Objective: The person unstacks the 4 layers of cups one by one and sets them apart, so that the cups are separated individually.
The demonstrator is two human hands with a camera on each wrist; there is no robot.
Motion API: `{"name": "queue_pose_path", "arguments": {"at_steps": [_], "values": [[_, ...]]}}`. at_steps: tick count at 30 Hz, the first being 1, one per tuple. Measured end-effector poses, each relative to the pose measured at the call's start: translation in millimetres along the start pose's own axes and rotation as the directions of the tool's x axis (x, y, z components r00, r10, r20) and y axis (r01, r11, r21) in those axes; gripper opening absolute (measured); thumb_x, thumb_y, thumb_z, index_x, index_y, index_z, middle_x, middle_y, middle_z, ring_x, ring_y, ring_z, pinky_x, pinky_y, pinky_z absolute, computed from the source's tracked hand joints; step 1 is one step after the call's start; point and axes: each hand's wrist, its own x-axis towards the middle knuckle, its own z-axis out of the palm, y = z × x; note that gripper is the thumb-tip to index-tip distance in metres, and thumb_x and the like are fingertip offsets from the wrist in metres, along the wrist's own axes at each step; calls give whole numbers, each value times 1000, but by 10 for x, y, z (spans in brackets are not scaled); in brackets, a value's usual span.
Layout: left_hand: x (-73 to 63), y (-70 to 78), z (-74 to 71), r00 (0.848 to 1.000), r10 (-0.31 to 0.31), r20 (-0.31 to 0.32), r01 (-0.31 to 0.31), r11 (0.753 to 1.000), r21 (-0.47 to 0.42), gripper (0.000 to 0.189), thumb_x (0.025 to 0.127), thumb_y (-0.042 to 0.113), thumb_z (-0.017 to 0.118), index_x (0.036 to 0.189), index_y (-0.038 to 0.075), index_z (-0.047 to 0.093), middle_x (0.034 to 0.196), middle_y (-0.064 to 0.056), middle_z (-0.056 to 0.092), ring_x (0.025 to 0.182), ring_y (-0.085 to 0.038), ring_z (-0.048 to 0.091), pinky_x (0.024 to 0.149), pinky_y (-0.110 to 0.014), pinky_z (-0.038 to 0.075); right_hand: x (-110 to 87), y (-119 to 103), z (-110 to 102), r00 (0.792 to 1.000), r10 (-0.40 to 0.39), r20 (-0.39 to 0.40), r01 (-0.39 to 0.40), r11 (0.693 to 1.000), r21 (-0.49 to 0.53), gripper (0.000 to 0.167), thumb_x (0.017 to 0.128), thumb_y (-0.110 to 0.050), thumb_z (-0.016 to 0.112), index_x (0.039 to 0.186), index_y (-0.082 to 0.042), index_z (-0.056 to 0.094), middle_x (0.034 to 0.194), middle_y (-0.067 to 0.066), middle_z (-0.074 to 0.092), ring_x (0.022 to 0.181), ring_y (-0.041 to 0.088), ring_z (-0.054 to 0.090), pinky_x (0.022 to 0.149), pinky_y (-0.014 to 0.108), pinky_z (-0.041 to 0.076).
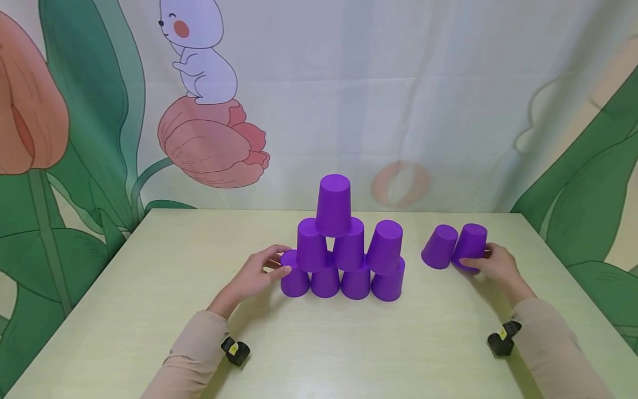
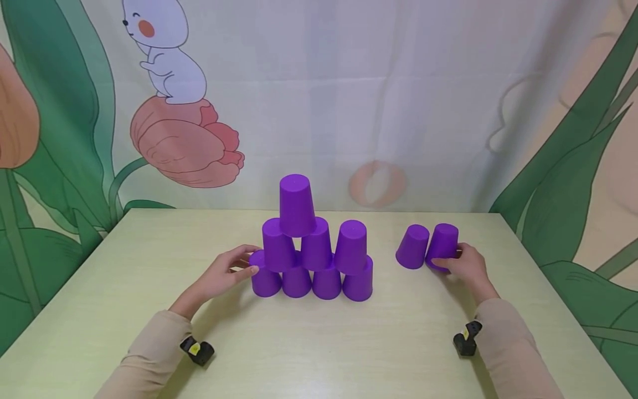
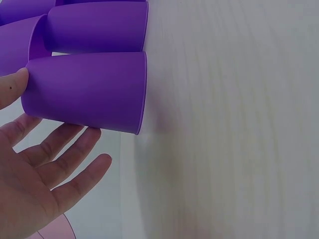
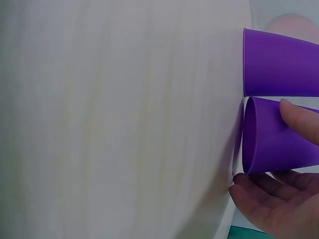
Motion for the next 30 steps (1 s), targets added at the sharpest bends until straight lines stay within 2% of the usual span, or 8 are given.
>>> {"name": "queue_pose_path", "arguments": {"at_steps": [8, 14, 16, 19, 21, 22, 25, 30], "values": [[7, -12, 13, 1000, -5, -6, 5, 1000, 8, 34, 88, 7, 58, 120, -2, 51, 101, -21, 60, 92, -35, 57, 79, -44, 46, -118, 10, -47, 999, -14, -40, 15, 1000, 18, 90, 79, -40, 68, 134, 15, 23, 130, 37, 34, 118, 49, 34, 93, 58, 31], [5, -13, 12, 1000, -11, -10, 11, 1000, 8, 33, 88, 7, 58, 120, -1, 51, 101, -20, 60, 92, -34, 57, 79, -44, 46, -275, -104, -139, 985, -108, -133, 112, 994, 20, 86, 81, -35, 67, 136, 13, 22, 130, 36, 35, 116, 49, 37, 89, 55, 37], [3, -11, 8, 1000, -11, -10, 12, 1000, 6, 34, 88, 7, 58, 120, -1, 51, 102, -21, 60, 92, -34, 57, 80, -44, 46, -258, -95, -177, 981, -128, -144, 134, 991, 31, 87, 81, -36, 67, 138, 11, 21, 132, 36, 33, 118, 50, 35, 91, 56, 35], [-3, -8, 7, 1000, -8, -9, 8, 1000, 5, 34, 88, 7, 58, 120, -2, 51, 102, -21, 60, 92, -34, 57, 80, -44, 46, -136, 1, -203, 976, -102, -191, 106, 994, 7, 90, 78, -46, 67, 142, 0, 22, 135, 27, 36, 119, 42, 38, 85, 56, 40], [-5, -7, 6, 1000, -10, -9, 10, 1000, 5, 35, 88, 7, 58, 121, -2, 50, 102, -21, 60, 93, -34, 57, 80, -44, 46, -77, 51, -225, 976, -104, -191, 111, 994, 25, 92, 77, -49, 67, 143, -5, 21, 138, 24, 33, 122, 40, 36, 85, 56, 39], [-4, -11, 7, 1000, -10, -9, 10, 1000, 6, 34, 88, 7, 58, 121, -2, 50, 102, -20, 60, 93, -34, 57, 80, -44, 46, -49, 83, -225, 973, -108, -206, 114, 993, 19, 91, 76, -51, 67, 144, -9, 23, 139, 21, 35, 122, 35, 38, 82, 53, 43], [17, -70, 21, 1000, -8, -8, 8, 1000, 4, 34, 88, 7, 58, 120, -2, 50, 102, -20, 60, 92, -34, 57, 79, -45, 46, -130, -2, -237, 969, -142, -203, 154, 987, 44, 90, 76, -49, 67, 144, -9, 23, 139, 21, 34, 123, 36, 37, 85, 50, 42], [101, -314, 72, 1000, -2, -13, 2, 1000, 2, 36, 88, 11, 59, 122, 2, 51, 103, -18, 61, 93, -32, 58, 79, -44, 46, -459, -383, -242, 965, -174, -198, 191, 979, 71, 86, 81, -42, 65, 143, -2, 21, 138, 27, 32, 123, 44, 33, 91, 56, 36]]}}
